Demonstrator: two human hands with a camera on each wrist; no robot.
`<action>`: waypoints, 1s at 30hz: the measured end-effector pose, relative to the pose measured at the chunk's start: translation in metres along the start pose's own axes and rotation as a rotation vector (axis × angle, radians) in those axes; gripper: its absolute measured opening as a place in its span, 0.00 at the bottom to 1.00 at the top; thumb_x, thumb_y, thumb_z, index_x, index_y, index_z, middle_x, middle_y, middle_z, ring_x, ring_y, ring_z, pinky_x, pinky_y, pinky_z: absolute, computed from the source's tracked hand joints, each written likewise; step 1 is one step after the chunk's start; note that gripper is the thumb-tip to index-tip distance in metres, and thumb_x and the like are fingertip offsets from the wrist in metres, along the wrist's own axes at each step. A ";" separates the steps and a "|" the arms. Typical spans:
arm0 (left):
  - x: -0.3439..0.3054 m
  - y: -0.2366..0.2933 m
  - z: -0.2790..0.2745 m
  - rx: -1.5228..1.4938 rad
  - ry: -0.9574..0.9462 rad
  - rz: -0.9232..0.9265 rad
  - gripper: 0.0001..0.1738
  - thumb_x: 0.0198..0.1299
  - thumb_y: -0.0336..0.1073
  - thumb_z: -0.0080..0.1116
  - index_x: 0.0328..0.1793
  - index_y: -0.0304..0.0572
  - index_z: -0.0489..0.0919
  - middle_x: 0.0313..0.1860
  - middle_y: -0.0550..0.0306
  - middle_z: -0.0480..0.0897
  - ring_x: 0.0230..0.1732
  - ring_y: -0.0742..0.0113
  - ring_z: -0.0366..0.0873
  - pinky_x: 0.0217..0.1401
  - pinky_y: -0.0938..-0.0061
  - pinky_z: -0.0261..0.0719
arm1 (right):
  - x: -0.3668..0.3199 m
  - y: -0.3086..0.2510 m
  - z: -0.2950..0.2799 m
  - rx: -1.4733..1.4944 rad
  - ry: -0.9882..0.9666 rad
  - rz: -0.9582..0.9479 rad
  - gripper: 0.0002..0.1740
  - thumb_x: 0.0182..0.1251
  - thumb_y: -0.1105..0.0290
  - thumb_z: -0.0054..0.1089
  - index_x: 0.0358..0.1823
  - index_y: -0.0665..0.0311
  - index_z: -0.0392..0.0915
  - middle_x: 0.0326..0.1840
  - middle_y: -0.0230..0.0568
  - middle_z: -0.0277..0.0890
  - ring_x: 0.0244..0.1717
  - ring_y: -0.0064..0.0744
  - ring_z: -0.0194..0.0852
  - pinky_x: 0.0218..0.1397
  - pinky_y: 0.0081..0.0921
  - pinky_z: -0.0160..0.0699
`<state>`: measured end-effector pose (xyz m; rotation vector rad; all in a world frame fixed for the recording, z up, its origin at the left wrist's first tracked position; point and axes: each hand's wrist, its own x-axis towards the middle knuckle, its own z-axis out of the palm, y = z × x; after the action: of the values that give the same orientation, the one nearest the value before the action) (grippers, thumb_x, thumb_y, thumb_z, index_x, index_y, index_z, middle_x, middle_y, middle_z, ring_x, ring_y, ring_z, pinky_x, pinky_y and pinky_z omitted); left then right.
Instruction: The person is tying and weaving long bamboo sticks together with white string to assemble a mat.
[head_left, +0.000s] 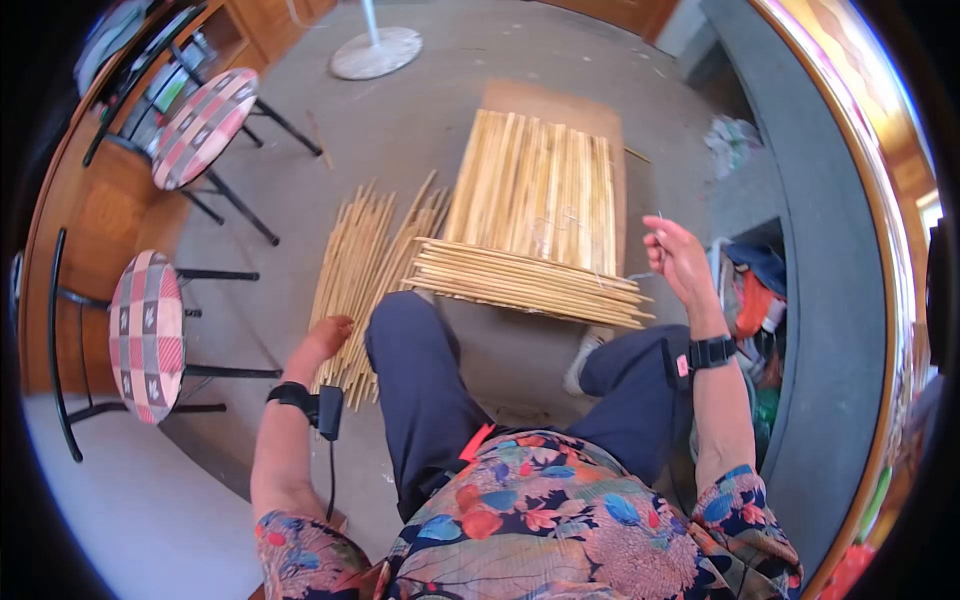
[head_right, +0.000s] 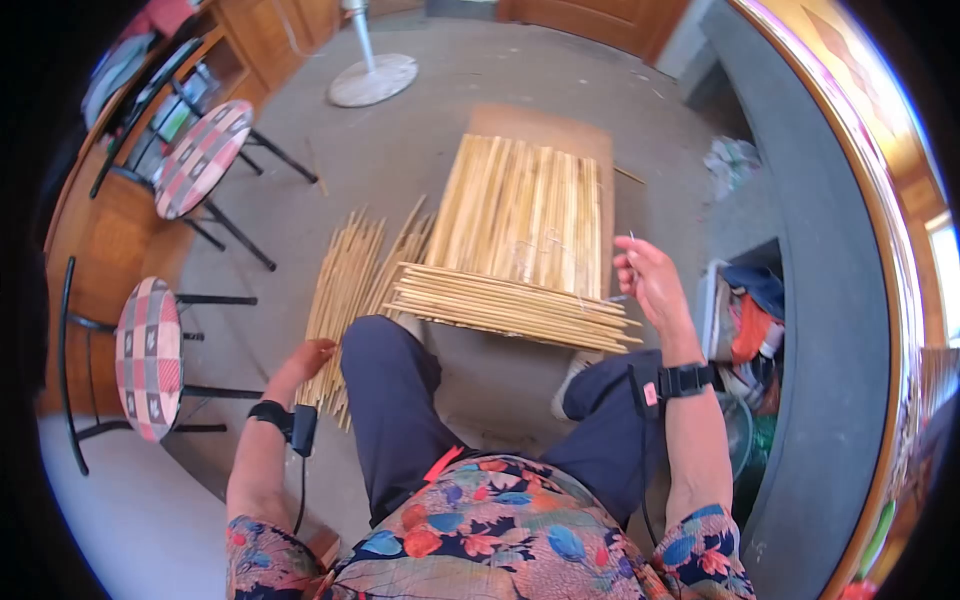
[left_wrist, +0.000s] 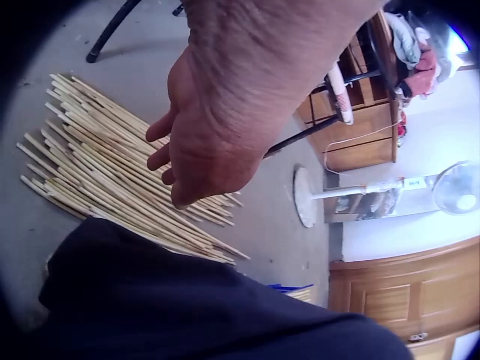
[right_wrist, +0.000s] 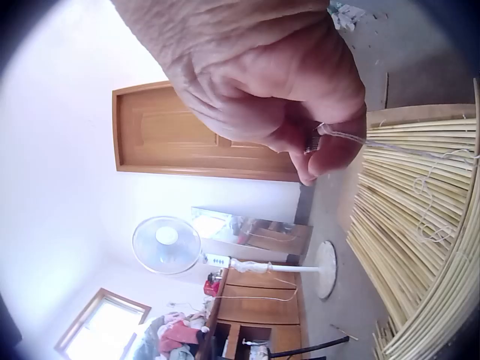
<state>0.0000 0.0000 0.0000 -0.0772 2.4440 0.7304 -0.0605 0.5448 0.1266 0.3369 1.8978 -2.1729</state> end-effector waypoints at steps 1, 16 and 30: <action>0.004 -0.001 0.026 0.034 0.001 0.034 0.19 0.55 0.41 0.52 0.50 0.39 0.75 0.46 0.41 0.76 0.50 0.50 0.73 0.53 0.66 0.69 | -0.003 -0.002 -0.008 -0.017 0.039 0.010 0.18 0.66 0.72 0.39 0.55 0.68 0.63 0.31 0.35 0.68 0.25 0.19 0.65 0.26 0.17 0.68; -0.002 -0.115 0.136 -0.021 0.108 -0.216 0.10 0.50 0.33 0.48 0.36 0.37 0.76 0.38 0.39 0.76 0.42 0.43 0.73 0.45 0.58 0.72 | 0.044 0.033 0.055 -0.263 0.201 0.065 0.15 0.66 0.69 0.40 0.51 0.66 0.68 0.29 0.35 0.71 0.22 0.18 0.67 0.22 0.14 0.69; 0.035 -0.115 0.164 -0.177 0.312 -0.325 0.11 0.48 0.31 0.49 0.39 0.38 0.75 0.40 0.43 0.74 0.43 0.46 0.71 0.47 0.59 0.70 | 0.070 0.052 0.056 -0.434 0.231 0.056 0.16 0.67 0.69 0.42 0.53 0.65 0.68 0.29 0.32 0.71 0.23 0.17 0.67 0.24 0.13 0.70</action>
<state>0.0802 -0.0090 -0.1865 -0.6874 2.5574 0.8319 -0.1105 0.4812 0.0628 0.5646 2.3812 -1.6821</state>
